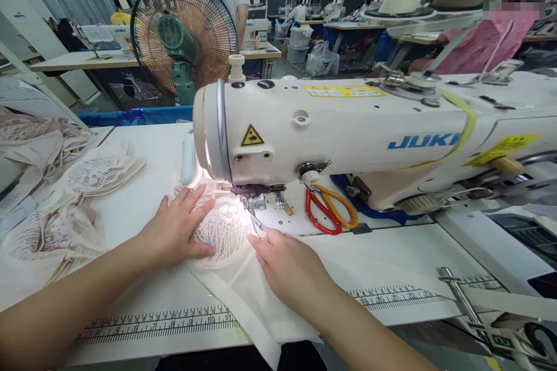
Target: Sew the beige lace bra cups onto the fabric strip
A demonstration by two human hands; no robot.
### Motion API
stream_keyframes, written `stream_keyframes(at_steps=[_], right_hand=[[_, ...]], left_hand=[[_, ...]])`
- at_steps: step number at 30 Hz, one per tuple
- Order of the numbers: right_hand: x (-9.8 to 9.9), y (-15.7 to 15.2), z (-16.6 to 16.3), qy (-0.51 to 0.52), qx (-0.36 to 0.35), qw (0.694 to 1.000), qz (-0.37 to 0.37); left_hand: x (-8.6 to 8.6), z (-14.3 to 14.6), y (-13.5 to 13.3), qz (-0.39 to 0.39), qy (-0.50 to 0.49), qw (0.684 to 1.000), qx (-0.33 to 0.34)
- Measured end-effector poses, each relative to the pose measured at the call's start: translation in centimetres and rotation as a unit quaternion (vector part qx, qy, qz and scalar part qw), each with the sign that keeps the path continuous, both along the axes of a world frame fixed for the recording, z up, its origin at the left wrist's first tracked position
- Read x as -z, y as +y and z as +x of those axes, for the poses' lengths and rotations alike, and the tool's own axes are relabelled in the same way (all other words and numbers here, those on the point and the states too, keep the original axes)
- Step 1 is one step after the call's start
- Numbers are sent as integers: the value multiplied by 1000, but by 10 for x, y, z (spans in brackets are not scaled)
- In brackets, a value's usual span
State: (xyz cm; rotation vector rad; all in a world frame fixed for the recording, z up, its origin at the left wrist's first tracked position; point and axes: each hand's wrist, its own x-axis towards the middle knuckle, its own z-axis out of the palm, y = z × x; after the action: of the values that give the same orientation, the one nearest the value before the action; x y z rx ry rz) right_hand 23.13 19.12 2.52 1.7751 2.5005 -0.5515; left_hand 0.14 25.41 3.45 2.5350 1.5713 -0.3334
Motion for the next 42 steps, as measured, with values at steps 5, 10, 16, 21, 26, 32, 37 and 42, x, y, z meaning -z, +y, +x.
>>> stream_keyframes(at_steps=[5, 10, 16, 21, 26, 32, 37, 42], right_hand=[[3, 5, -1, 17, -12, 999, 25], [5, 11, -3, 7, -2, 1000, 25], [2, 21, -9, -24, 6, 1000, -3], [-12, 28, -22, -91, 11, 994, -57], [-21, 32, -34, -115, 15, 991, -62], [-20, 32, -35, -119, 25, 992, -32], [-15, 29, -30, -94, 41, 994, -25], [-7, 16, -20, -52, 33, 998, 8]], left_hand=[[5, -8, 17, -3, -14, 1000, 0], [6, -12, 37, 11, -21, 999, 30], [7, -19, 67, 43, -67, 994, 78], [21, -30, 96, 47, -101, 988, 108], [28, -34, 115, 73, -129, 983, 103], [13, -22, 79, 228, -110, 967, 2], [6, 2, 0, 183, -67, 978, 73], [15, 20, -44, 168, -11, 972, 164]])
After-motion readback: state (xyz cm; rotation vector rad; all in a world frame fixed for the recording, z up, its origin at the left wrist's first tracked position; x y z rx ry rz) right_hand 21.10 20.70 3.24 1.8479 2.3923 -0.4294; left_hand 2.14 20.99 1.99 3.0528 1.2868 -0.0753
